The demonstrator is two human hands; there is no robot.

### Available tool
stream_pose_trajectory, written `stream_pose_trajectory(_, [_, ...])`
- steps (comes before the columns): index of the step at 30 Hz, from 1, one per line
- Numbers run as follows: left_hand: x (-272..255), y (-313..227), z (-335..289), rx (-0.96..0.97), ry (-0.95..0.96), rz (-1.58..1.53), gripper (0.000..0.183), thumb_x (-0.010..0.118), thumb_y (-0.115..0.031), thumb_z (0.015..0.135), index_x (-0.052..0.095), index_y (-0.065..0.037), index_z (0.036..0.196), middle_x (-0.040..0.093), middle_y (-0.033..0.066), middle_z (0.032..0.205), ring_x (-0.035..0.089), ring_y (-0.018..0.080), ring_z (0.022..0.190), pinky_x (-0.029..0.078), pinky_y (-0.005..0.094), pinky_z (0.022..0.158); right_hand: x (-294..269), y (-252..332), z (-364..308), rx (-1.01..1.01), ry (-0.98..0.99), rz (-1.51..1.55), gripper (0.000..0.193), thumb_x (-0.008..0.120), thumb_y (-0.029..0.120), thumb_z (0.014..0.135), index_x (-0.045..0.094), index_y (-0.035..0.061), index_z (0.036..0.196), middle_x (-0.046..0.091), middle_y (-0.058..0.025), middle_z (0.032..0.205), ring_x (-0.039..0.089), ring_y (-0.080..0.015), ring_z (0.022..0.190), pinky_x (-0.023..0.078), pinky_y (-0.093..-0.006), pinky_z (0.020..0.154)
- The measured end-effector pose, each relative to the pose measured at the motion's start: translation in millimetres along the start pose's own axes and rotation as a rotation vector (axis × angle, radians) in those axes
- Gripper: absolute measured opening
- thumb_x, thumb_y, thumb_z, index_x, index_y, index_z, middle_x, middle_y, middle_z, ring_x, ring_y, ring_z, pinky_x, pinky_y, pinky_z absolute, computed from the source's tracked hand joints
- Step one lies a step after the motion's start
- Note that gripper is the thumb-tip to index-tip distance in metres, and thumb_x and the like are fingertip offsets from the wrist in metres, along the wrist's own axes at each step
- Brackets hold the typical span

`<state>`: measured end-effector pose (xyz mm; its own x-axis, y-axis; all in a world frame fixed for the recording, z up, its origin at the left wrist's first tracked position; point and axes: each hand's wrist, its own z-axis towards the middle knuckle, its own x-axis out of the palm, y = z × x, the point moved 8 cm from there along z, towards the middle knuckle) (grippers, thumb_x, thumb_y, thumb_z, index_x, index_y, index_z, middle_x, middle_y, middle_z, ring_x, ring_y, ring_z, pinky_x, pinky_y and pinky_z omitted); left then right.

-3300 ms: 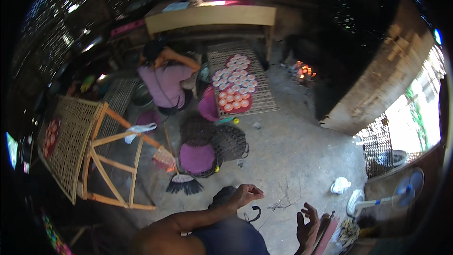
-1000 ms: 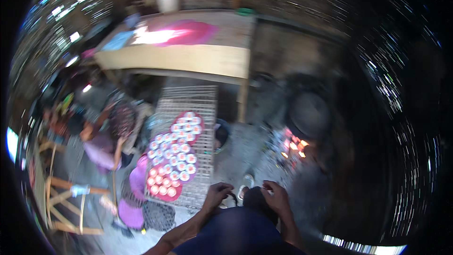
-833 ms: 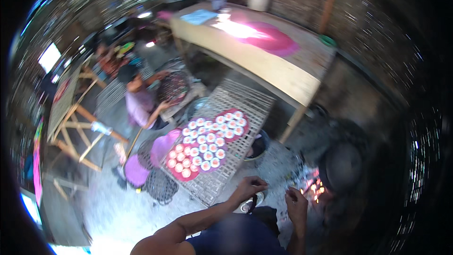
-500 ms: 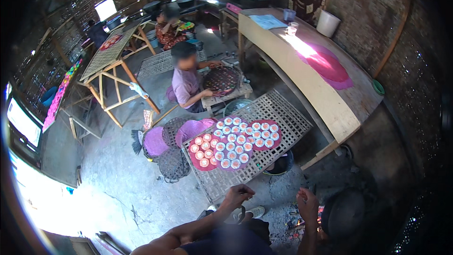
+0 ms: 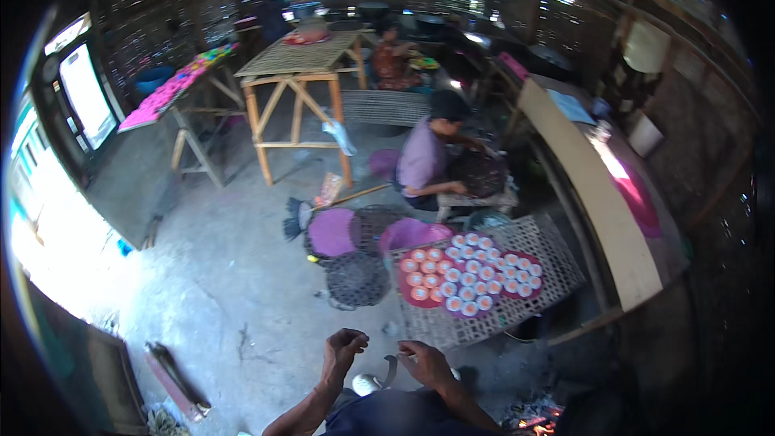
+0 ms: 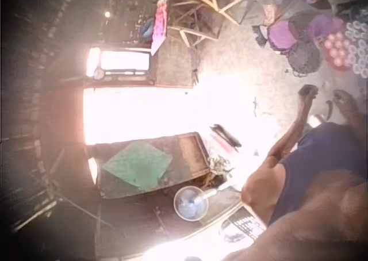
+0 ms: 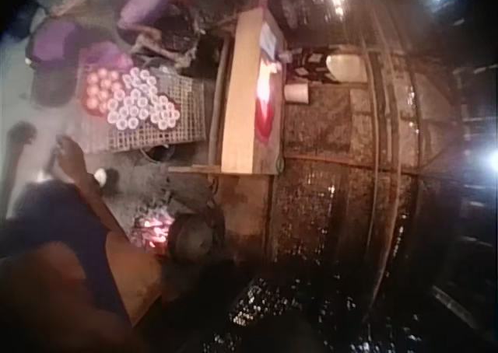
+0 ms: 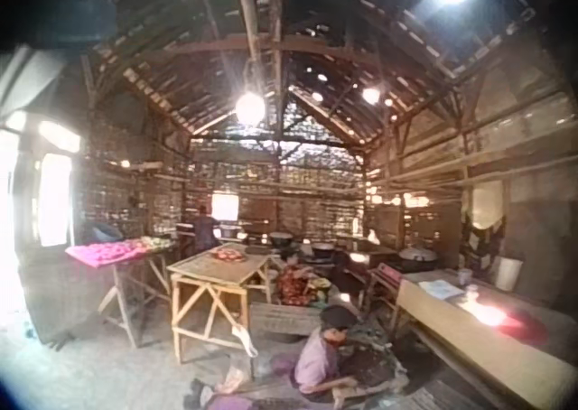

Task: The person assembles small colorful plastic rings with pink fluffy material on a woven tray. They repeatedly pick up a ring, wrap the fluffy material around it, and place the finished item back on the tray. The person also rearranges completed items on the tray to keep the workspace organized.

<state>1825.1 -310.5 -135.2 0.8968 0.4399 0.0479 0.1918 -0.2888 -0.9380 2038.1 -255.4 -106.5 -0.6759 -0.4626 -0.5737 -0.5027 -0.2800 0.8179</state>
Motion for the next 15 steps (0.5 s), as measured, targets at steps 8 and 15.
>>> stream_pose_trajectory(8, [-227.0, -4.0, -32.9, 0.153, -0.633, -0.278, 0.030, 0.070, -0.013, 0.093, 0.064, 0.007, 0.114, 0.064, 0.0054, 0.076, 0.062, 0.0135, 0.069, 0.050, 0.0287, 0.065, 143.6, 84.2, 88.9, -0.108, 0.478, -0.089, 0.031, 0.072, 0.030, 0.093, 0.075, 0.0052, 0.111, 0.076, -0.0146, 0.096, 0.075, -0.0290, 0.092, 0.058, -0.0374, 0.082])
stream_pose_trajectory(15, [-299.9, 51.4, -42.9, -0.061, -0.887, -0.487, 0.037, 0.075, -0.003, 0.085, 0.062, 0.007, 0.119, 0.069, 0.0100, 0.091, 0.066, 0.0155, 0.080, 0.054, 0.0289, 0.070, 252.6, 177.8, 194.7, -0.239, 0.625, -0.212, 0.033, 0.075, 0.031, 0.088, 0.071, 0.0053, 0.108, 0.074, -0.0154, 0.097, 0.072, -0.0318, 0.091, 0.057, -0.0400, 0.081])
